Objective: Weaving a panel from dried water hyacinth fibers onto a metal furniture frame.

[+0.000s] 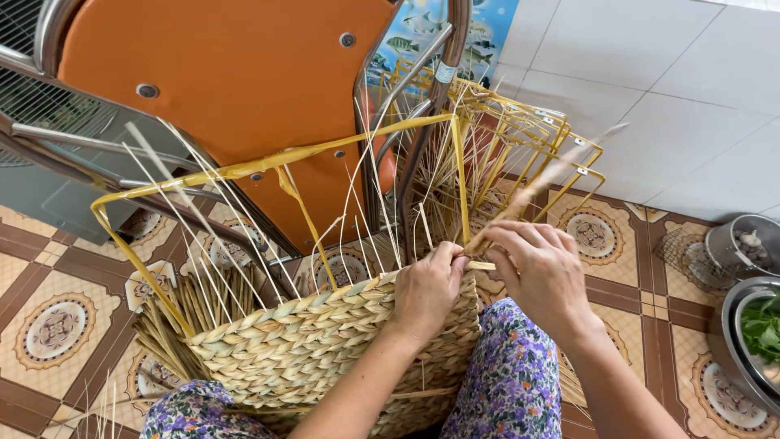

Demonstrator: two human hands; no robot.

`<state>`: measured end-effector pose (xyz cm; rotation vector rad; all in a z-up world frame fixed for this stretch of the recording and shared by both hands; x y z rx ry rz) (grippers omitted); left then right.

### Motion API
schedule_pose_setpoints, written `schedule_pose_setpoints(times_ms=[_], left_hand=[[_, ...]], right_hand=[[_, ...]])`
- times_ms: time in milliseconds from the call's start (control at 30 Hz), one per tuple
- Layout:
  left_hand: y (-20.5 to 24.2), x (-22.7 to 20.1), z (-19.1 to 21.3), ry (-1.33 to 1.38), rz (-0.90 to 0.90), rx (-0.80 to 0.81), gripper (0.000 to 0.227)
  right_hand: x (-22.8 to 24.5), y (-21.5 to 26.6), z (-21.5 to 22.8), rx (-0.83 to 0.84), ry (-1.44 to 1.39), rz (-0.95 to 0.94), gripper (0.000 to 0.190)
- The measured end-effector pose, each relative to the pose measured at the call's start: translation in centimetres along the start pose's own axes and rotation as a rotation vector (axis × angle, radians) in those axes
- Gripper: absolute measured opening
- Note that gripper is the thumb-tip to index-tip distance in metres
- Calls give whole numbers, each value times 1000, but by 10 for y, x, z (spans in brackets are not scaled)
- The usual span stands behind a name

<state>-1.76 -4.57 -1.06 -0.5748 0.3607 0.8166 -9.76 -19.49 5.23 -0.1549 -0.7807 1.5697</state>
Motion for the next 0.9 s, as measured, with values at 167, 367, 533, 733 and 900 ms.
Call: schedule_pose_setpoints(times_ms=[167, 367, 533, 733, 900], left_hand=[[-4, 2, -2, 63, 80, 82, 17], [-1, 2, -4, 60, 60, 22, 16], [-2, 0, -8, 26, 138, 85, 15], [18, 3, -23, -46, -92, -57, 14], [11, -6, -7, -35, -22, -45, 15]], right_hand=[[-10, 11, -6, -96, -101, -7, 15], [-13, 12, -20, 278, 51, -268, 24], [-64, 24, -30, 449, -205, -373, 17], [-48, -6, -54, -39, -1004, -732, 26], [-28, -23, -63, -103, -467, -227, 28]])
Point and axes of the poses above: each hand's wrist, its own y-axis away from the middle knuckle, its own z-axis out of the back of the hand, x = y × z, the point moved 1 cm from there along -y, towards the middle knuckle, and after that the axes turned 12 degrees about -y, right-handed, at the moved point
